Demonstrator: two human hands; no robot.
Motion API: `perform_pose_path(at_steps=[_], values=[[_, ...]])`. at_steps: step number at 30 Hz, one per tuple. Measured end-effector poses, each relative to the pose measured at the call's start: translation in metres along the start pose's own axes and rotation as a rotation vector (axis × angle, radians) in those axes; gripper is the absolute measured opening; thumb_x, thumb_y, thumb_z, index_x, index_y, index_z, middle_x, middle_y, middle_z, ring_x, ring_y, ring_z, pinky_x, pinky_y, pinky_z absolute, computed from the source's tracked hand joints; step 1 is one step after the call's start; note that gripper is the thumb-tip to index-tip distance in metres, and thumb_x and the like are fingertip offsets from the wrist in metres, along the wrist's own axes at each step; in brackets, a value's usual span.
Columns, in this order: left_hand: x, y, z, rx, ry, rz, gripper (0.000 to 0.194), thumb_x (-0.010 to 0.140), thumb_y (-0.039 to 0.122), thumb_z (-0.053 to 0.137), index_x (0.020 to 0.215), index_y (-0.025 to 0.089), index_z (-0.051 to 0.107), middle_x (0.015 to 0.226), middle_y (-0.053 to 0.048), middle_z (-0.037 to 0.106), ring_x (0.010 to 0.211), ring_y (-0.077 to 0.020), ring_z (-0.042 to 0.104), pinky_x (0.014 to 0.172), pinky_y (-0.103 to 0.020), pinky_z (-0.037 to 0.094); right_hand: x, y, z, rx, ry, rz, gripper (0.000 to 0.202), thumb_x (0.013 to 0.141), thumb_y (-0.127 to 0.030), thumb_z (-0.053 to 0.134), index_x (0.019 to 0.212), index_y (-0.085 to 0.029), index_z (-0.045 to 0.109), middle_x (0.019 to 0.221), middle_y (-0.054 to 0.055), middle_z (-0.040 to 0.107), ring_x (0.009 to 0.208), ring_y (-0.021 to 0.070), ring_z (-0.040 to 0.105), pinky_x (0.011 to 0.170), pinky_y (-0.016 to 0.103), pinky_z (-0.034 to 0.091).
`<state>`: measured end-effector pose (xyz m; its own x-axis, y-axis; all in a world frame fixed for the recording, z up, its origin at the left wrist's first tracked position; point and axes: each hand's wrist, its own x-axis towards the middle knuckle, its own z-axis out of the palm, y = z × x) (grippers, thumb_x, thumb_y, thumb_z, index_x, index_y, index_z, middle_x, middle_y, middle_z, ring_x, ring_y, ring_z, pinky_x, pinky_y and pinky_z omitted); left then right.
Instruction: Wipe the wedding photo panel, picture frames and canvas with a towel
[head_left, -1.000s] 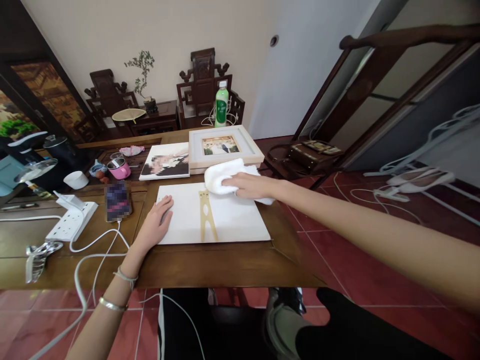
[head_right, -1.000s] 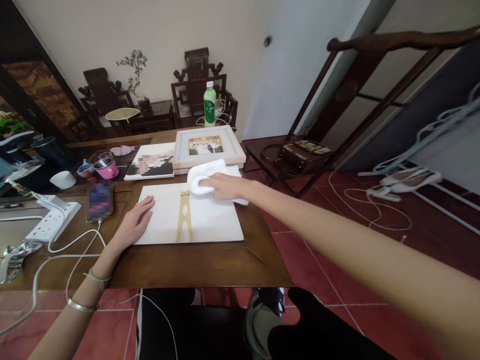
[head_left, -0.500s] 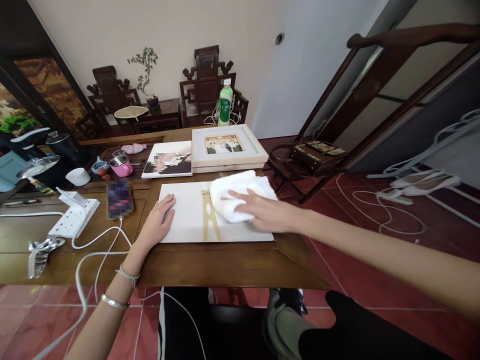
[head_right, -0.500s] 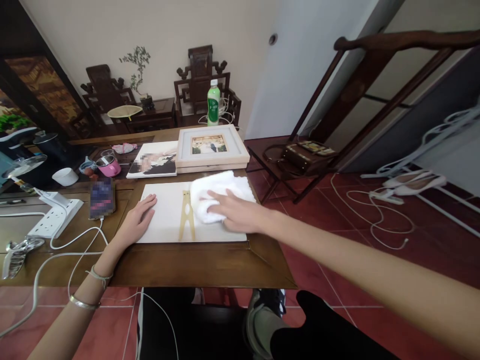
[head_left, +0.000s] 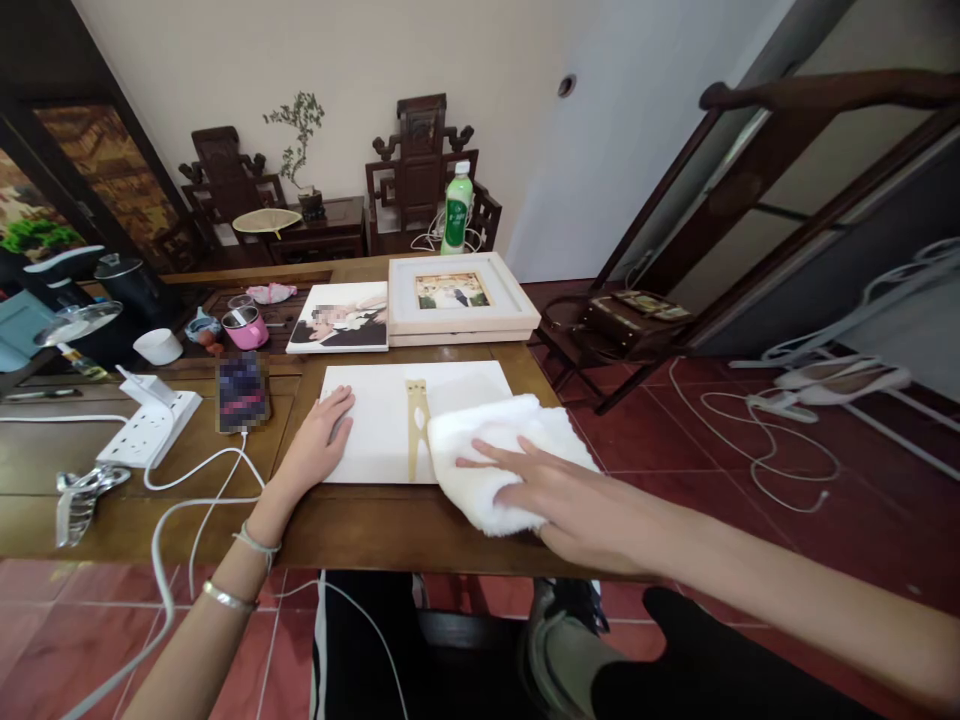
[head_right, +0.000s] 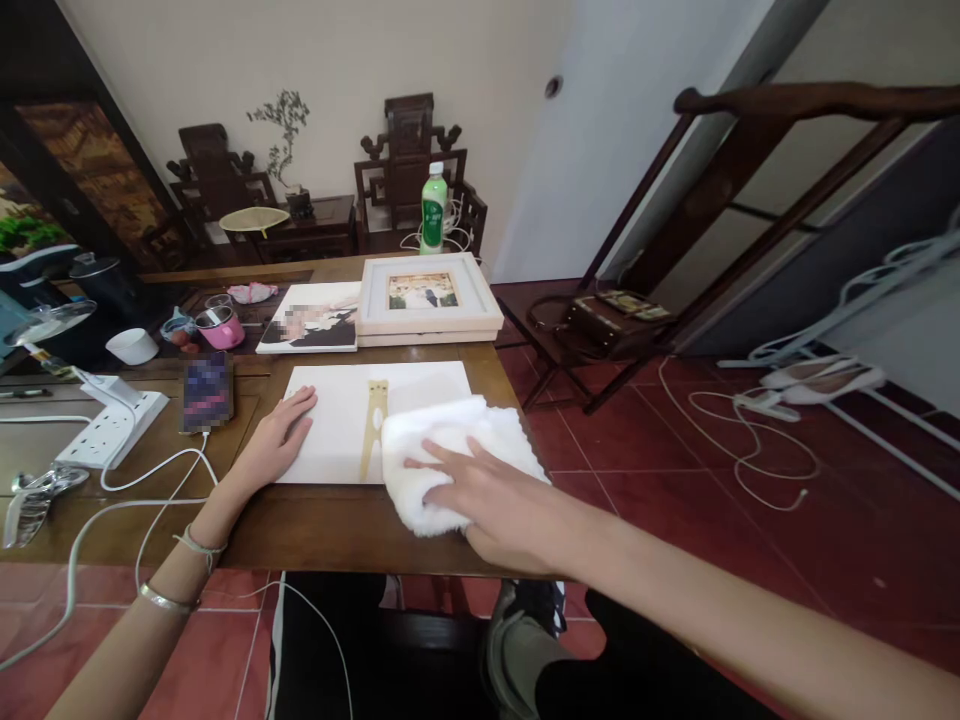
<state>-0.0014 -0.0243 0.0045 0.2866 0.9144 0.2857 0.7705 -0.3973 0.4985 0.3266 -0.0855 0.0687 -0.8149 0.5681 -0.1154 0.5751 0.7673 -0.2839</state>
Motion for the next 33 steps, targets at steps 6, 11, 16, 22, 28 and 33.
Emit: perform_pose_path(at_steps=[6,11,16,22,28,33], values=[[0.000,-0.001,0.001,-0.003,0.004,0.005,0.043,0.093,0.031,0.041,0.128,0.013,0.056,0.143,-0.015,0.048,0.137,-0.0263,0.039,0.115,-0.051,0.025,0.035,0.048,-0.010,-0.067,0.029,-0.007,0.046,0.069,-0.002,0.045,0.110,-0.013,0.063,0.152,0.018,0.031,0.143,0.0316,0.015,0.109,0.064,0.022],[0.000,-0.001,0.001,0.003,0.000,0.002,0.043,0.093,0.032,0.041,0.129,0.014,0.055,0.143,-0.015,0.048,0.137,-0.0258,0.039,0.115,-0.051,0.025,0.074,0.088,-0.020,-0.116,0.049,0.002,0.036,0.086,-0.015,0.043,0.118,-0.013,0.058,0.144,0.021,0.042,0.142,0.0325,0.020,0.105,0.062,0.027],[0.000,-0.002,0.000,0.009,-0.005,-0.004,0.044,0.093,0.033,0.040,0.129,0.013,0.055,0.144,-0.015,0.047,0.137,-0.0258,0.038,0.115,-0.051,0.025,0.099,0.108,-0.027,-0.113,0.094,0.085,0.035,0.091,-0.027,0.041,0.119,-0.016,0.059,0.136,0.018,0.051,0.130,0.0361,0.041,0.100,0.056,0.035],[0.000,-0.001,-0.001,0.009,-0.008,-0.009,0.046,0.093,0.033,0.039,0.129,0.009,0.055,0.143,-0.017,0.047,0.137,-0.0262,0.038,0.116,-0.051,0.024,0.088,0.102,-0.018,-0.099,0.160,0.052,0.034,0.091,-0.023,0.040,0.117,-0.017,0.061,0.138,0.015,0.052,0.138,0.0330,0.031,0.105,0.058,0.028],[0.000,0.000,0.000,-0.014,0.003,-0.007,0.045,0.093,0.032,0.041,0.128,0.010,0.056,0.143,-0.017,0.048,0.137,-0.0264,0.039,0.115,-0.051,0.025,0.044,0.058,0.009,-0.133,0.242,-0.050,0.026,0.086,-0.018,0.047,0.101,-0.014,0.068,0.147,0.018,0.040,0.141,0.0348,0.023,0.106,0.066,0.023],[0.000,0.001,-0.001,-0.006,-0.002,-0.009,0.044,0.093,0.032,0.040,0.128,0.011,0.056,0.143,-0.016,0.048,0.137,-0.0259,0.039,0.115,-0.051,0.025,0.003,0.011,0.038,-0.083,0.356,-0.141,0.019,0.084,-0.016,0.051,0.085,-0.017,0.070,0.148,0.014,0.039,0.142,0.0344,0.019,0.111,0.065,0.017]])
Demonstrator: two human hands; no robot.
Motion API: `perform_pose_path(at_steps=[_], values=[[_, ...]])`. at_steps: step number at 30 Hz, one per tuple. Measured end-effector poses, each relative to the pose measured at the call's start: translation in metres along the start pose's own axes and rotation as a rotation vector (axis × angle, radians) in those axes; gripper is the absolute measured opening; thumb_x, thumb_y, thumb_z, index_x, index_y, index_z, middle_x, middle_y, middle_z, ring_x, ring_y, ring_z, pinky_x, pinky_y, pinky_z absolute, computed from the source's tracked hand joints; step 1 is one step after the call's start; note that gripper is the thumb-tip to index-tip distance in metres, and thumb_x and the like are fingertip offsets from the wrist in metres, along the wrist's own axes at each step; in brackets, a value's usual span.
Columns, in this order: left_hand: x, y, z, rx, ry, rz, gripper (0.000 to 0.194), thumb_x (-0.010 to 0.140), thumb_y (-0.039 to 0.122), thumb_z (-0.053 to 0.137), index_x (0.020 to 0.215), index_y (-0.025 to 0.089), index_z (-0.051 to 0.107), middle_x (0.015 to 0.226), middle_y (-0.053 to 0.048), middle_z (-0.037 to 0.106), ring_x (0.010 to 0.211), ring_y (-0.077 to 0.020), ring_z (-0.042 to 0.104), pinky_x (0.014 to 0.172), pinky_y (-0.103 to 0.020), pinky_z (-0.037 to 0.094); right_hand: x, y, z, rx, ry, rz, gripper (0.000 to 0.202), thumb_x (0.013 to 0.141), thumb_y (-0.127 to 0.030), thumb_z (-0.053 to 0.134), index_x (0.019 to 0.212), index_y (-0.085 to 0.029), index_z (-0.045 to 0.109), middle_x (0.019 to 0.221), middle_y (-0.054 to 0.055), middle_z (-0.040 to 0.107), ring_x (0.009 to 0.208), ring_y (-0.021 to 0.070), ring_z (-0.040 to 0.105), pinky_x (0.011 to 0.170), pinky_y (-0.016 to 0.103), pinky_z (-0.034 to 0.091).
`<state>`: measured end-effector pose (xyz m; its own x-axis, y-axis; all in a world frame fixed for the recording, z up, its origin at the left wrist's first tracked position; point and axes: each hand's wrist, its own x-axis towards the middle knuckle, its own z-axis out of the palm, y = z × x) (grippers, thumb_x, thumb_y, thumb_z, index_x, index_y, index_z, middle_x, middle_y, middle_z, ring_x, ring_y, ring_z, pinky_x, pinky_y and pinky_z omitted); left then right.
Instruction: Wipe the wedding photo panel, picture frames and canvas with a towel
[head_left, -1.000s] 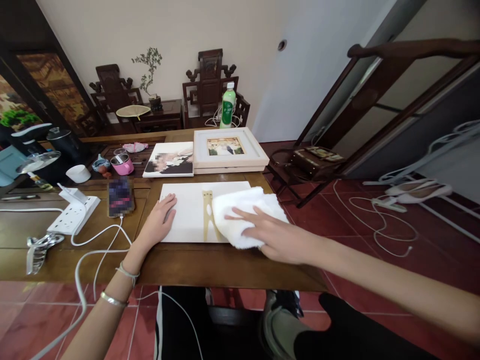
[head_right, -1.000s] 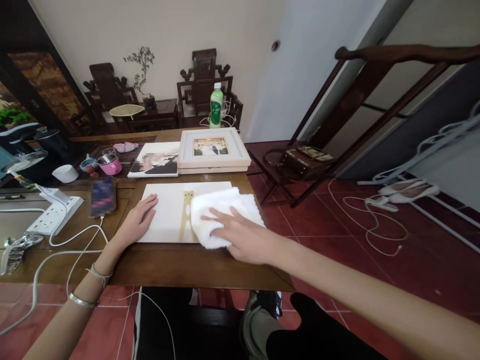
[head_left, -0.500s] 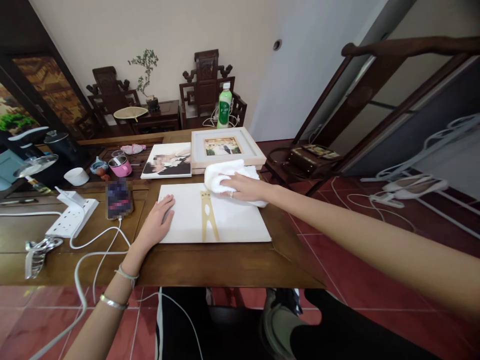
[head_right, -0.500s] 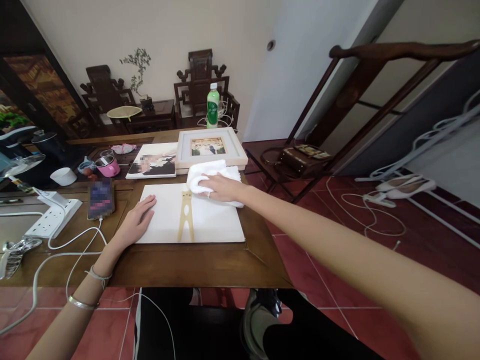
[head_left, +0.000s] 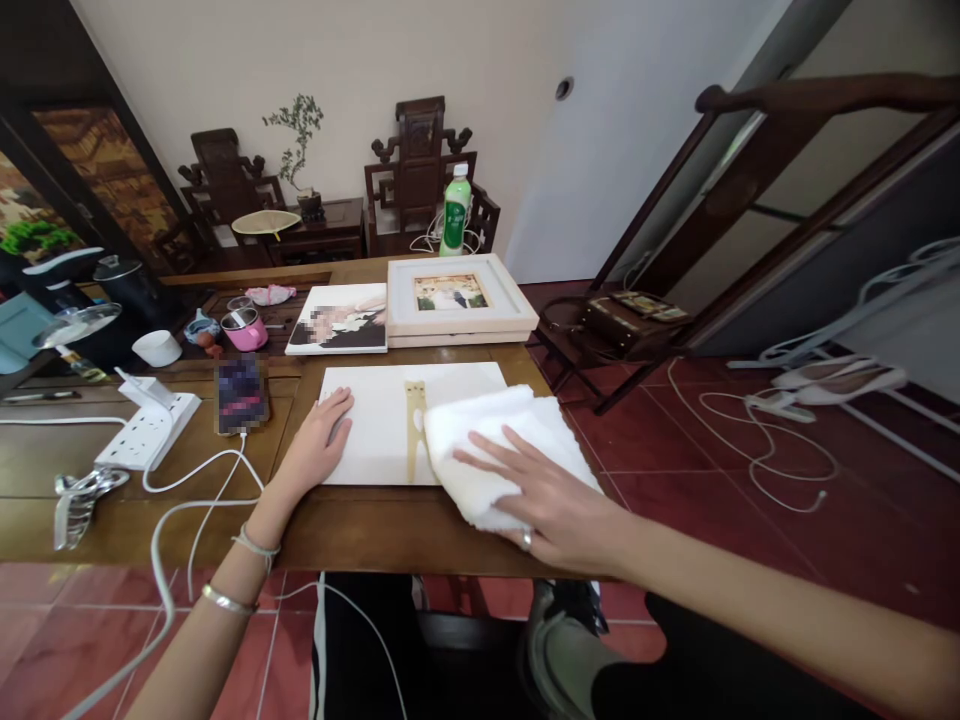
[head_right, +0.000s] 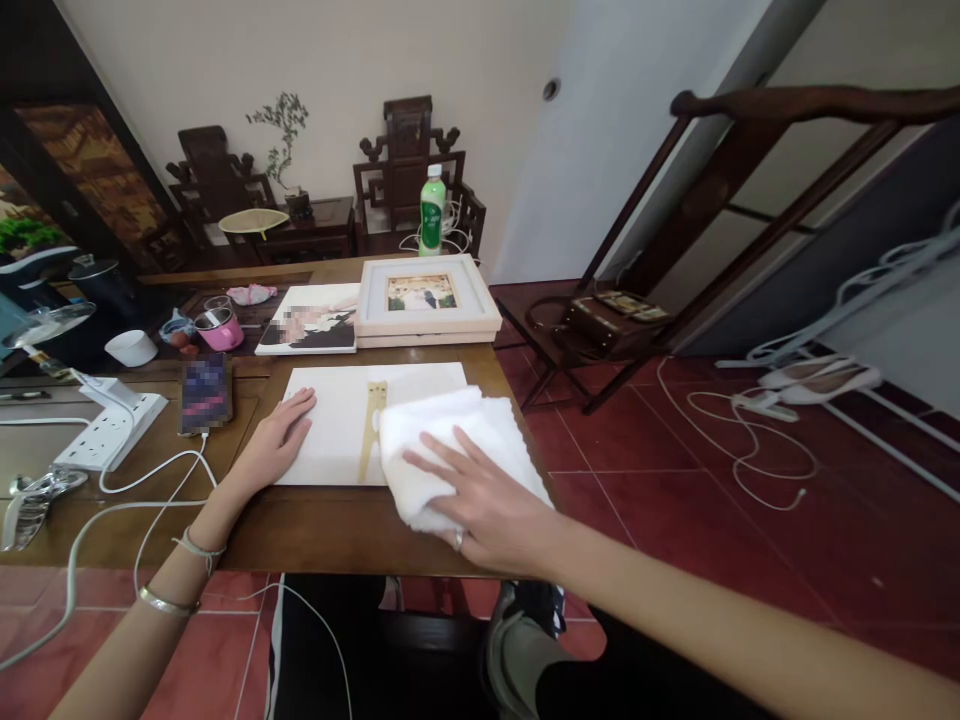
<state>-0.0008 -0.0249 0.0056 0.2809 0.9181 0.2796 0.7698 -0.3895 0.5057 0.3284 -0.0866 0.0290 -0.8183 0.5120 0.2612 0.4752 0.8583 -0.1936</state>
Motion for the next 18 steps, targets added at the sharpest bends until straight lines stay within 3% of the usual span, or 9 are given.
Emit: perform_pose_path(at_steps=[4,8,13,18], values=[[0.000,0.000,0.000,0.008,0.001,-0.002,0.045,0.093,0.032,0.039,0.129,0.011,0.055,0.143,-0.015,0.048,0.137,-0.0259,0.039,0.115,-0.051,0.025,-0.015,-0.017,0.007,0.018,0.058,-0.019,0.019,0.082,-0.013,0.051,0.081,-0.018,0.069,0.149,0.012,0.039,0.143,0.0326,0.018,0.112,0.064,0.017],[0.000,-0.001,0.000,-0.001,0.009,-0.002,0.043,0.093,0.033,0.040,0.128,0.013,0.056,0.143,-0.015,0.048,0.137,-0.0259,0.039,0.115,-0.051,0.025,-0.010,-0.011,0.002,0.029,0.044,-0.034,0.018,0.080,-0.012,0.052,0.081,-0.018,0.069,0.146,0.013,0.043,0.141,0.0333,0.022,0.111,0.064,0.019],[0.000,0.000,0.000,0.005,0.010,-0.004,0.044,0.093,0.033,0.040,0.128,0.013,0.056,0.142,-0.015,0.049,0.137,-0.0257,0.040,0.115,-0.051,0.025,0.020,0.013,-0.009,0.003,-0.092,0.079,0.020,0.085,-0.017,0.052,0.092,-0.016,0.070,0.145,0.016,0.043,0.139,0.0344,0.028,0.108,0.064,0.025],[0.000,0.000,0.000,0.001,0.007,-0.004,0.043,0.092,0.033,0.041,0.128,0.014,0.056,0.143,-0.015,0.049,0.136,-0.0256,0.040,0.115,-0.051,0.026,0.065,0.056,-0.013,-0.026,-0.105,0.161,0.030,0.093,-0.028,0.042,0.104,-0.015,0.067,0.134,0.018,0.055,0.136,0.0333,0.035,0.106,0.059,0.030]])
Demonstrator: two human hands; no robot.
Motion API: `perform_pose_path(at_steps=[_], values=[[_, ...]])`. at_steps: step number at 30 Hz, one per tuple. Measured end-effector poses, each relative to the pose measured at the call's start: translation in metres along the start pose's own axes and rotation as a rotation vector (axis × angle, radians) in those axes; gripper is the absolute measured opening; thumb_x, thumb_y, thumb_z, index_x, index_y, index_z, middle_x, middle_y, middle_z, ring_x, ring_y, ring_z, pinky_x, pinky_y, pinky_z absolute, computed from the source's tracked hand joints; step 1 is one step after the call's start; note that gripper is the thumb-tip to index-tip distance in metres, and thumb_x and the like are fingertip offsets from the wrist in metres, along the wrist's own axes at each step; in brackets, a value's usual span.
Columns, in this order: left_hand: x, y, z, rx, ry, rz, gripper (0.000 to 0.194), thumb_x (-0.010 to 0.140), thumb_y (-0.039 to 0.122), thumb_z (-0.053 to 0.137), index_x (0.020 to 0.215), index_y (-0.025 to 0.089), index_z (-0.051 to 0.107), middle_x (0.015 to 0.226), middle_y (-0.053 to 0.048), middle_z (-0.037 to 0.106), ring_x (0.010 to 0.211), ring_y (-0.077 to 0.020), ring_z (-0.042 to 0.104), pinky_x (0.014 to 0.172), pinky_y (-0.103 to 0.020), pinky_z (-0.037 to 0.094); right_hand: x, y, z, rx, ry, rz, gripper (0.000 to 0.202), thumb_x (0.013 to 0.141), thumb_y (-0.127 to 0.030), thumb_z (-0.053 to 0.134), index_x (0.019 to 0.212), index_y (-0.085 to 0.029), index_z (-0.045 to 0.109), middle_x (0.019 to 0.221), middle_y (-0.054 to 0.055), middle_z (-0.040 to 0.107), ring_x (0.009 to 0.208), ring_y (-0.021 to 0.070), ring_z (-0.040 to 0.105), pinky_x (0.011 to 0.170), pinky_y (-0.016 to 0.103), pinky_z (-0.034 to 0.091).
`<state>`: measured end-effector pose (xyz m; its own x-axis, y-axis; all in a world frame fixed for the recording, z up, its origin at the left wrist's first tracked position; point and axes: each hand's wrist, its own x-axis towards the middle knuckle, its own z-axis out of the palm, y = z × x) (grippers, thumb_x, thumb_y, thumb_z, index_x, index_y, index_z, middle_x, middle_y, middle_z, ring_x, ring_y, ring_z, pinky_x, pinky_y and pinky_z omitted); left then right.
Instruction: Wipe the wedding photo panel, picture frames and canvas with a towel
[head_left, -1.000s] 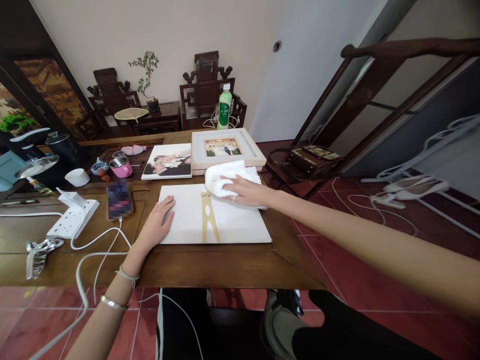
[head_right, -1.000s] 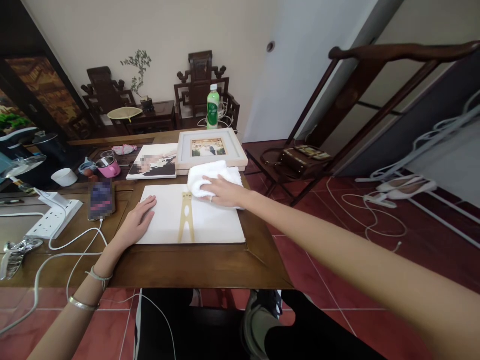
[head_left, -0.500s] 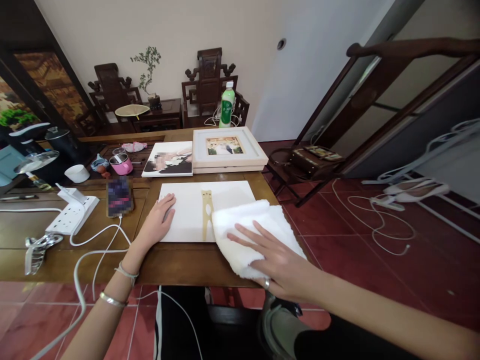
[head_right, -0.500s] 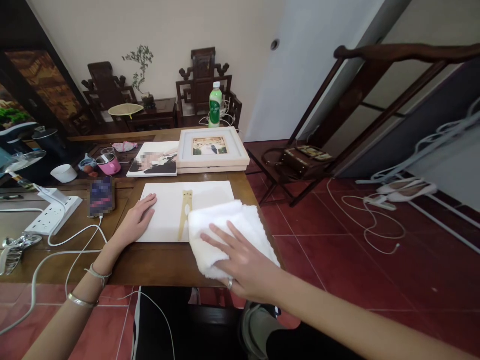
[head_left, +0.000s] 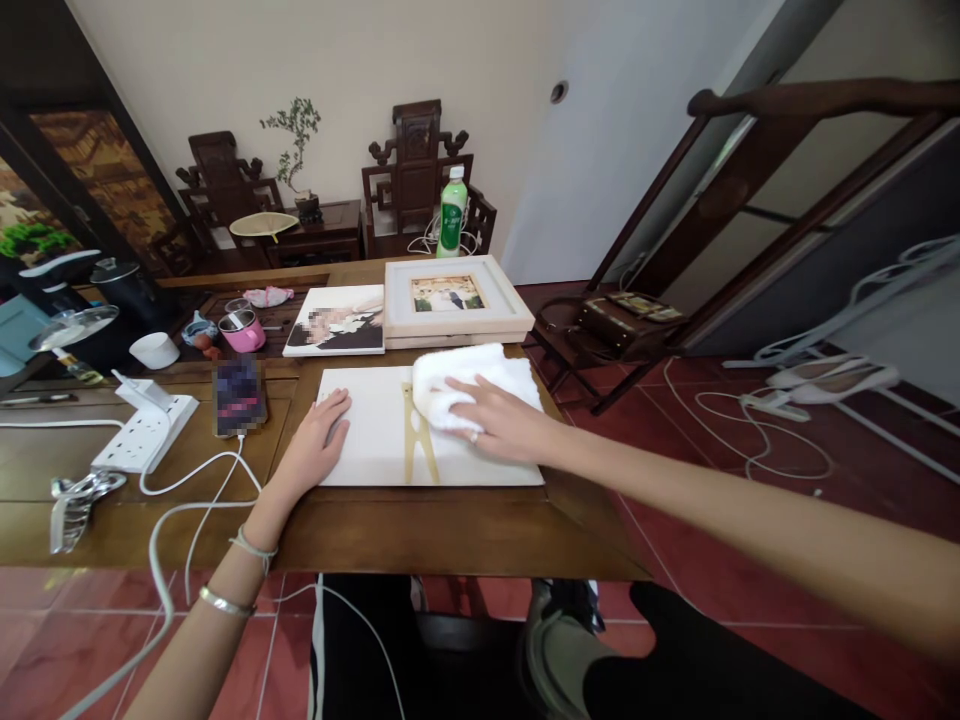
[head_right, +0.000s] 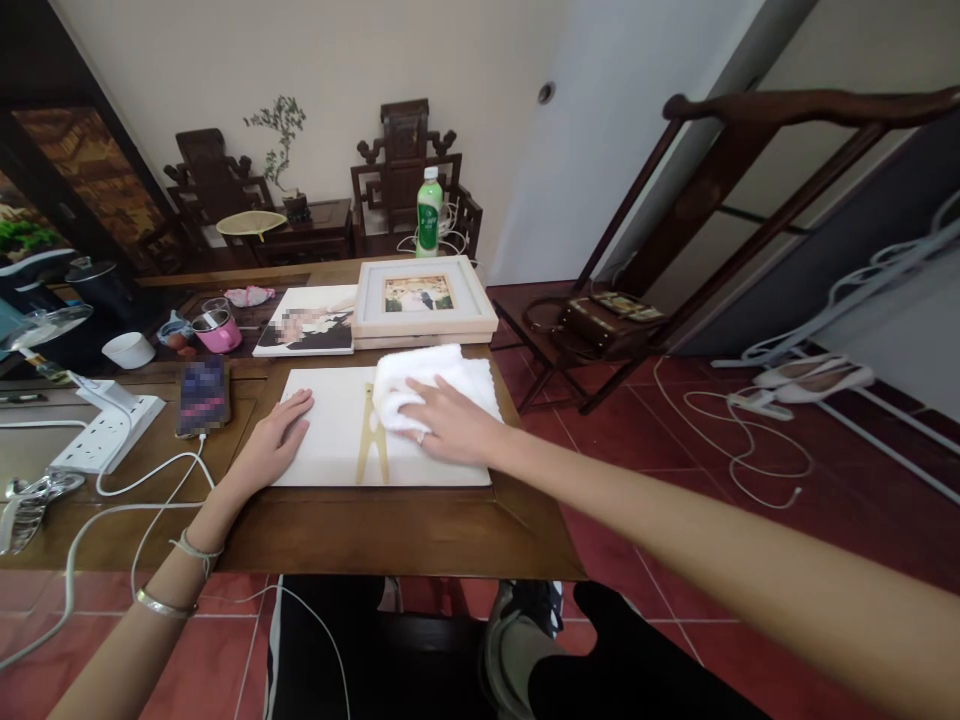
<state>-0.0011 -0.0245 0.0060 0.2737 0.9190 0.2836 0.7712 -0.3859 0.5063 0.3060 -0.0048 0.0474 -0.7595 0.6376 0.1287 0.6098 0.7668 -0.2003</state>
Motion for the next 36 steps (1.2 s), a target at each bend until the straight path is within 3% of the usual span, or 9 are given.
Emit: perform_pose_path(at_steps=[5,9,14,18,23,27,31,36], values=[[0.000,-0.001,0.000,-0.002,-0.010,-0.003,0.043,0.093,0.034,0.041,0.129,0.016,0.055,0.143,-0.014,0.048,0.137,-0.0259,0.039,0.115,-0.052,0.025,0.040,0.026,-0.003,0.005,0.004,0.073,0.039,0.097,-0.034,0.035,0.117,-0.013,0.062,0.135,0.016,0.054,0.133,0.0340,0.038,0.102,0.053,0.036],[0.000,0.000,0.000,-0.002,-0.010,-0.005,0.044,0.093,0.034,0.040,0.128,0.013,0.056,0.143,-0.015,0.048,0.137,-0.0262,0.039,0.115,-0.051,0.025,0.046,0.014,0.002,-0.027,0.023,0.064,0.039,0.097,-0.030,0.034,0.118,-0.013,0.061,0.136,0.016,0.053,0.136,0.0348,0.033,0.104,0.056,0.030],[0.000,-0.001,0.000,-0.008,-0.002,-0.007,0.043,0.092,0.033,0.041,0.128,0.013,0.056,0.142,-0.015,0.049,0.137,-0.0265,0.039,0.115,-0.052,0.025,0.020,-0.033,0.011,-0.029,-0.008,0.030,0.033,0.088,-0.017,0.046,0.115,-0.011,0.064,0.148,0.019,0.038,0.139,0.0388,0.025,0.106,0.065,0.024],[0.001,-0.001,0.001,-0.004,0.000,-0.005,0.042,0.092,0.031,0.040,0.127,0.014,0.057,0.142,-0.015,0.050,0.136,-0.0269,0.040,0.114,-0.053,0.026,-0.013,-0.072,0.016,0.055,-0.067,-0.034,0.030,0.083,-0.016,0.054,0.109,-0.017,0.069,0.150,0.016,0.035,0.141,0.0392,0.019,0.108,0.069,0.017],[0.001,-0.001,0.001,-0.005,0.003,-0.002,0.043,0.093,0.031,0.039,0.127,0.013,0.057,0.141,-0.015,0.050,0.136,-0.0273,0.040,0.114,-0.053,0.027,-0.033,-0.093,0.012,0.131,-0.108,-0.114,0.027,0.085,-0.018,0.054,0.108,-0.020,0.070,0.151,0.013,0.035,0.141,0.0373,0.018,0.109,0.067,0.018],[0.001,-0.002,0.002,-0.002,0.009,0.003,0.042,0.092,0.030,0.040,0.126,0.014,0.058,0.141,-0.015,0.050,0.136,-0.0271,0.041,0.113,-0.053,0.028,-0.015,-0.081,0.000,0.166,-0.145,-0.098,0.032,0.087,-0.017,0.051,0.115,-0.019,0.065,0.148,0.014,0.040,0.141,0.0340,0.023,0.109,0.064,0.023],[0.001,-0.004,0.003,-0.002,0.018,0.016,0.042,0.092,0.031,0.041,0.125,0.014,0.059,0.141,-0.015,0.050,0.135,-0.0271,0.042,0.113,-0.052,0.029,0.023,-0.052,-0.002,0.087,-0.099,-0.069,0.033,0.090,-0.016,0.044,0.117,-0.017,0.062,0.133,0.016,0.055,0.139,0.0322,0.028,0.106,0.061,0.029],[0.001,-0.003,0.002,0.000,0.014,0.009,0.042,0.093,0.031,0.040,0.126,0.014,0.058,0.141,-0.015,0.050,0.135,-0.0271,0.041,0.114,-0.052,0.028,0.073,-0.019,0.000,0.022,-0.072,0.011,0.037,0.097,-0.031,0.036,0.124,-0.015,0.056,0.128,0.019,0.056,0.134,0.0321,0.036,0.103,0.057,0.033]])
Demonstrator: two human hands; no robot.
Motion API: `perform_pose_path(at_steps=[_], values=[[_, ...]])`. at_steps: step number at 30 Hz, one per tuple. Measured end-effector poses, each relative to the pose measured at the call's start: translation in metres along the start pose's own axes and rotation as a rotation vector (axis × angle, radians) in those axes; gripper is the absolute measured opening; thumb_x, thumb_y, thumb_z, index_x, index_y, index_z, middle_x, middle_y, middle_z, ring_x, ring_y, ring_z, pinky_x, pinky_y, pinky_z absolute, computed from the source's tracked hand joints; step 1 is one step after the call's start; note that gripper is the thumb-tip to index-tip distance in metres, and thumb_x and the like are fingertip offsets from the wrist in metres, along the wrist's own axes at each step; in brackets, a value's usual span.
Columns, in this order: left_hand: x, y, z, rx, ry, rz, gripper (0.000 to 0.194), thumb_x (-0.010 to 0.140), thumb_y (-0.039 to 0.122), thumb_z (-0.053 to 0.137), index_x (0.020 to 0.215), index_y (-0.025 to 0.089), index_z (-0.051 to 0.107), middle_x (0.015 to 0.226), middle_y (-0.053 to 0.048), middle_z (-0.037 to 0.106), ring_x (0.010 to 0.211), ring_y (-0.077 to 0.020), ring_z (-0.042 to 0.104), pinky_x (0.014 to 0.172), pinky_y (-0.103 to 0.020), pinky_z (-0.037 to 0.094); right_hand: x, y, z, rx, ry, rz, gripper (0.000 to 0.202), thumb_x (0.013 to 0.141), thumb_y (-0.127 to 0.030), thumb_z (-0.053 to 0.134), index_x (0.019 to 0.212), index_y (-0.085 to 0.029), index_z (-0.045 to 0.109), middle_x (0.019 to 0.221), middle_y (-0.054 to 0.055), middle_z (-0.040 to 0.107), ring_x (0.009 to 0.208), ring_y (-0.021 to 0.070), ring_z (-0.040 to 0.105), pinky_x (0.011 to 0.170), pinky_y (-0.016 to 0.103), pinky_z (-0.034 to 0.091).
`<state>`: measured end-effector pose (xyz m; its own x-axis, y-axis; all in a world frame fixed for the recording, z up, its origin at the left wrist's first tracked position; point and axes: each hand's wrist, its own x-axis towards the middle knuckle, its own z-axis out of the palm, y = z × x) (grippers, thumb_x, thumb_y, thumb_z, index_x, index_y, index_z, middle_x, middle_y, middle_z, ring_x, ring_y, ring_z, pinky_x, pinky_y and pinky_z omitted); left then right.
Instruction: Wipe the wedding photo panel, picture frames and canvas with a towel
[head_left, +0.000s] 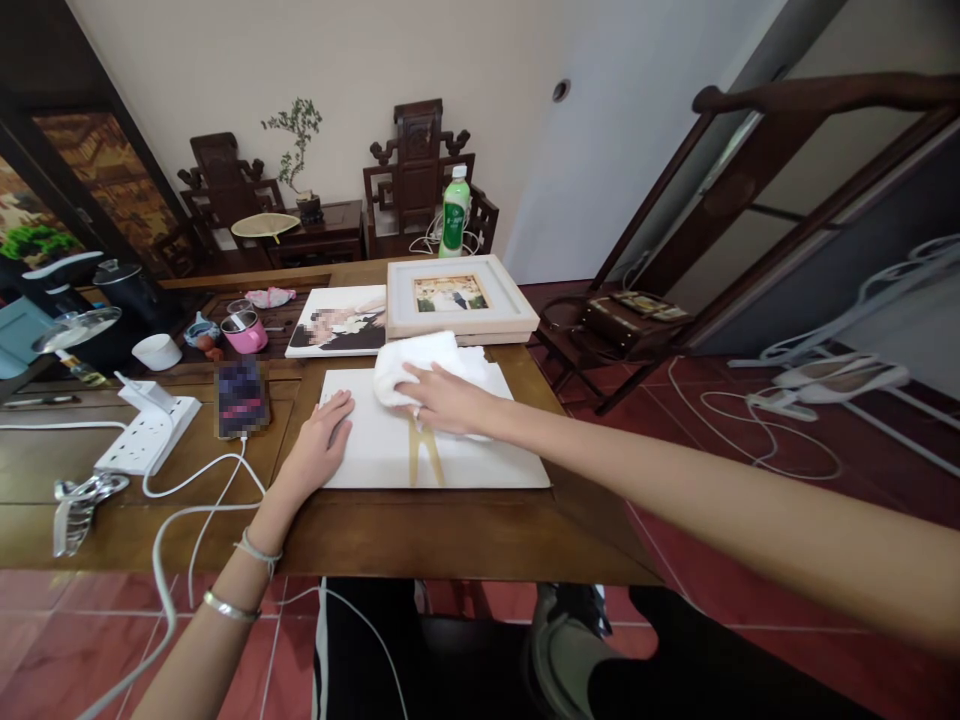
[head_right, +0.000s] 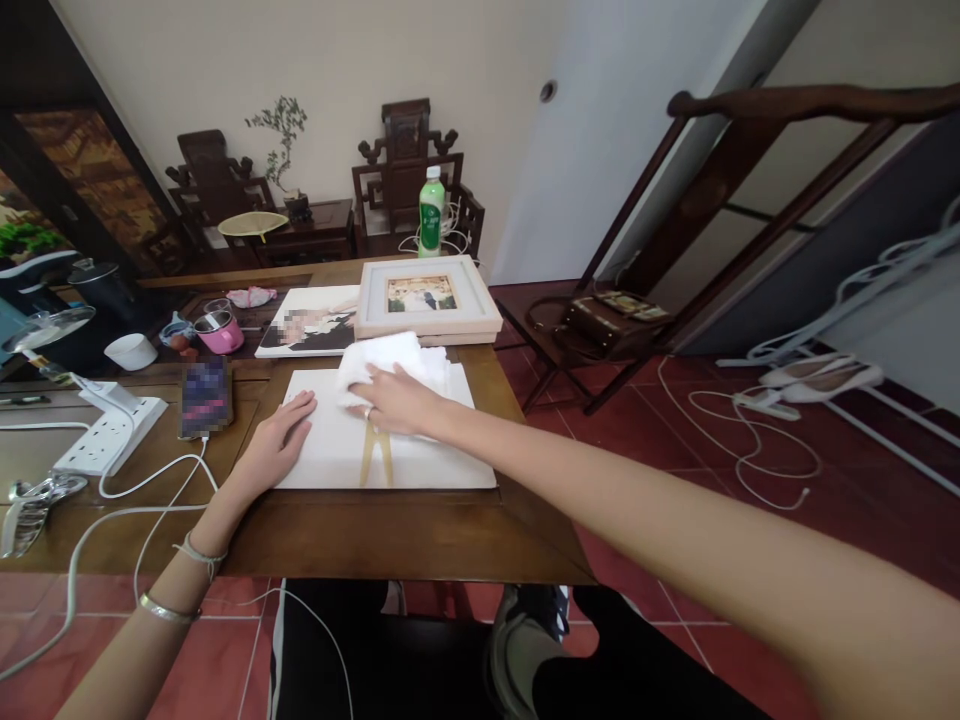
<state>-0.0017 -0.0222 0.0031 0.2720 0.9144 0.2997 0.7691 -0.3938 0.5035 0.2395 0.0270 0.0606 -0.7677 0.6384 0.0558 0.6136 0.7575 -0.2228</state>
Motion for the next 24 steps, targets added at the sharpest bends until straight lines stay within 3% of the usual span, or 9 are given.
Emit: perform_pose_path(at_steps=[3,6,9,12,18,24], values=[[0.000,0.001,-0.001,-0.007,-0.006,-0.008,0.041,0.093,0.031,0.040,0.127,0.016,0.058,0.142,-0.014,0.050,0.136,-0.0266,0.041,0.114,-0.052,0.027,0.014,0.004,0.000,-0.044,0.005,0.065,0.038,0.098,-0.033,0.035,0.123,-0.014,0.056,0.131,0.021,0.054,0.131,0.0331,0.039,0.102,0.056,0.034],[-0.001,0.001,-0.001,-0.010,-0.010,-0.011,0.042,0.093,0.031,0.040,0.128,0.017,0.057,0.142,-0.013,0.049,0.136,-0.0260,0.040,0.114,-0.052,0.027,0.010,-0.007,0.006,-0.098,0.020,0.067,0.035,0.095,-0.024,0.040,0.123,-0.014,0.058,0.142,0.019,0.046,0.136,0.0368,0.030,0.103,0.061,0.029],[-0.001,0.002,-0.001,-0.012,-0.014,-0.006,0.042,0.093,0.031,0.040,0.129,0.018,0.056,0.143,-0.013,0.049,0.137,-0.0258,0.039,0.114,-0.052,0.027,-0.007,-0.027,0.017,-0.152,0.018,0.059,0.037,0.090,-0.020,0.047,0.125,-0.014,0.058,0.149,0.020,0.036,0.139,0.0404,0.023,0.105,0.065,0.023],[-0.001,0.003,0.000,-0.008,-0.020,-0.012,0.043,0.093,0.030,0.039,0.130,0.016,0.055,0.143,-0.014,0.049,0.137,-0.0262,0.039,0.114,-0.053,0.027,-0.031,-0.051,0.025,-0.138,-0.013,0.019,0.037,0.087,-0.019,0.051,0.122,-0.018,0.062,0.149,0.019,0.036,0.140,0.0410,0.021,0.106,0.067,0.020],[-0.002,0.004,-0.002,-0.004,-0.023,-0.010,0.044,0.093,0.029,0.038,0.129,0.012,0.055,0.142,-0.016,0.049,0.137,-0.0264,0.039,0.115,-0.051,0.026,-0.075,-0.101,0.027,-0.039,-0.157,-0.082,0.036,0.082,-0.026,0.059,0.116,-0.022,0.068,0.152,0.018,0.031,0.139,0.0461,0.018,0.105,0.070,0.020],[-0.003,0.002,-0.001,0.004,-0.016,0.003,0.046,0.095,0.030,0.035,0.136,0.014,0.048,0.148,-0.014,0.042,0.141,-0.0254,0.032,0.116,-0.050,0.025,-0.078,-0.119,0.016,-0.012,-0.238,-0.142,0.037,0.084,-0.029,0.057,0.118,-0.022,0.066,0.149,0.018,0.036,0.138,0.0447,0.024,0.104,0.069,0.025]])
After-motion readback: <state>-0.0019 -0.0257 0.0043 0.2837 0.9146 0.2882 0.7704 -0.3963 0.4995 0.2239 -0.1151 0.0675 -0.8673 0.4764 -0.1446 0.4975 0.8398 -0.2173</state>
